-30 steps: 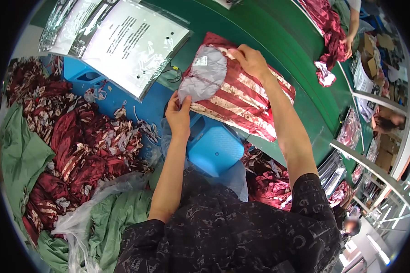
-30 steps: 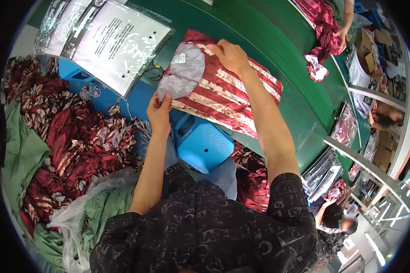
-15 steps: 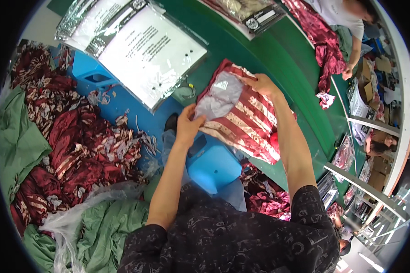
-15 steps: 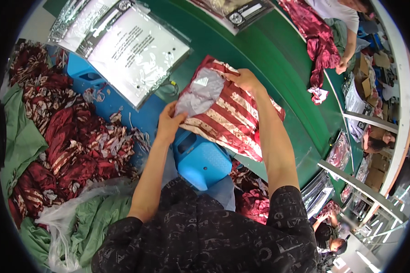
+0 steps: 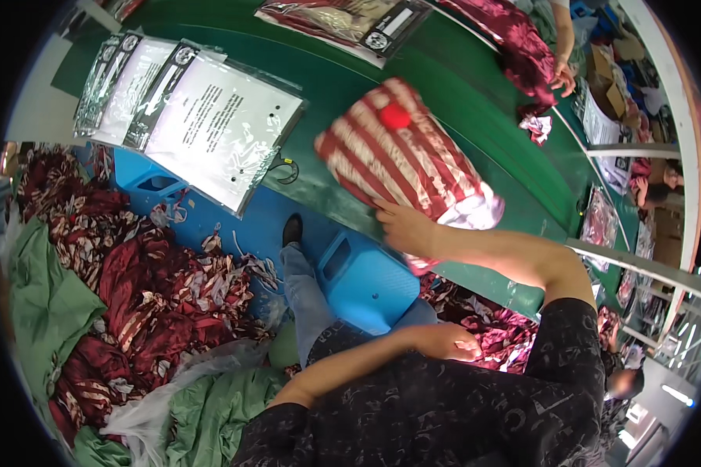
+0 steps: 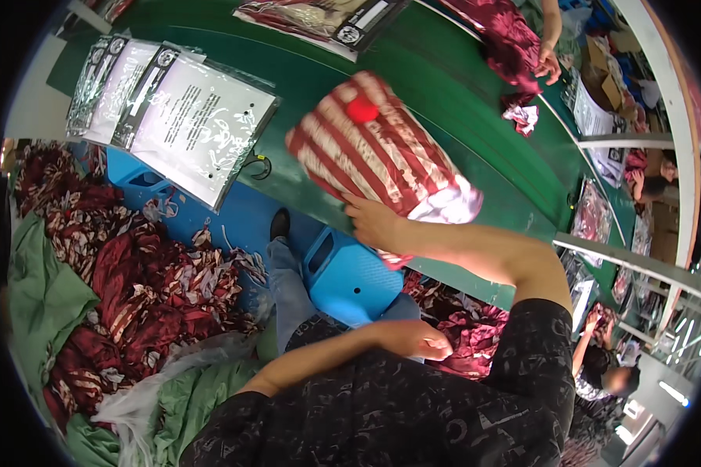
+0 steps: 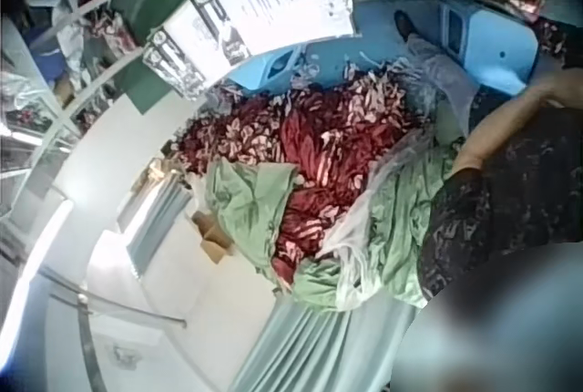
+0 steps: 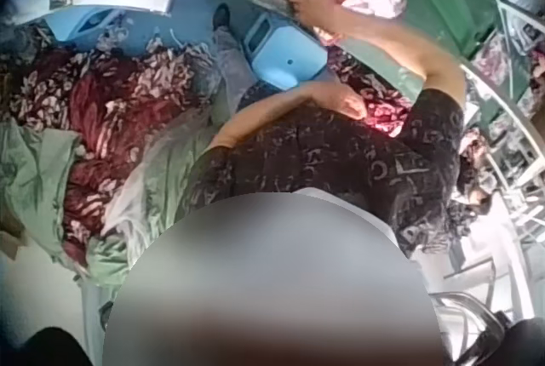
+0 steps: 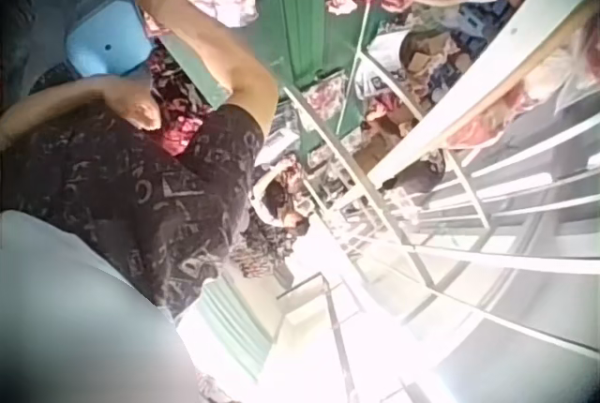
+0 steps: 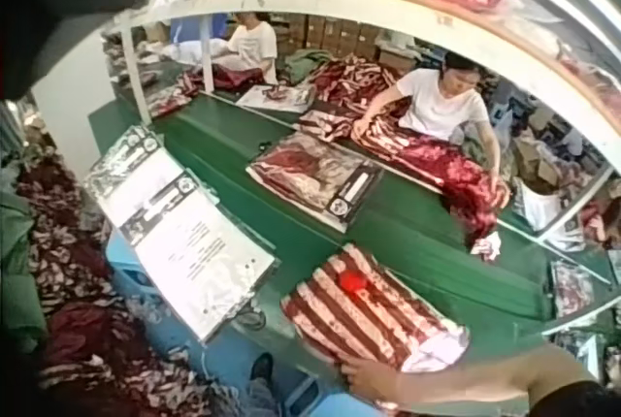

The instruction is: Folding fabric garments and placing them into clear plastic bags on an assembly line.

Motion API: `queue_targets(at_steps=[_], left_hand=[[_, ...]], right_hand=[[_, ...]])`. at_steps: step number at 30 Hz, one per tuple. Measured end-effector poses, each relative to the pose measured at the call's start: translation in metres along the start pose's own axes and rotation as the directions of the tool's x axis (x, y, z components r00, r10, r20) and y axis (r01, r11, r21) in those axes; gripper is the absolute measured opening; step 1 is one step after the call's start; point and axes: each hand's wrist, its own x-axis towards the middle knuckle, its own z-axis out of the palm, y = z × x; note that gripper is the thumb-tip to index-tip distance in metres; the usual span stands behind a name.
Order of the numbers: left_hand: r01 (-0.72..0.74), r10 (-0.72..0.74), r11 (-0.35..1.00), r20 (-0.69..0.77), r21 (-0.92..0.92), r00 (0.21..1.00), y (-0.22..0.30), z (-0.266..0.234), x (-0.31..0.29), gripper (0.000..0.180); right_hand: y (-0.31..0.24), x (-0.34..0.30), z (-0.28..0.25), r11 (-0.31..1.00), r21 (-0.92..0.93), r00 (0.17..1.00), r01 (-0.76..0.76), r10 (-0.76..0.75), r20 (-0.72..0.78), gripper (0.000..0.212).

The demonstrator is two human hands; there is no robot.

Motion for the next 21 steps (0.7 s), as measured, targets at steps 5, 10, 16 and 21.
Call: queue_targets(at_steps=[5,10,16,21], left_hand=[[0.148,-0.003,0.98,-0.734,0.132,0.679,0.064,-0.116,-0.059,0.019],[0.498,0.681,0.204,-0.487,0.843,0.546,0.05,-0.228,-0.053,0.032],[0.678,0.683,-0.155,-0.417,0.719,0.599,-0.001,-0.278,-0.021,0.045],[0.597,0.674,-0.23,-0.317,0.768,0.668,-0.008,-0.303,-0.041,0.042]], right_hand=[[-0.036,-0.058,0.006,0.929,0.3,0.971,-0.217,0.237,-0.03,0.032],[-0.04,-0.083,-0.004,0.626,0.636,0.701,-0.451,0.69,-0.182,0.044],[-0.038,-0.061,0.165,0.276,0.373,0.138,-0.886,0.924,-0.357,0.05],[-0.059,-0.014,0.127,-0.113,0.672,-0.148,-0.732,0.989,0.005,0.053]])
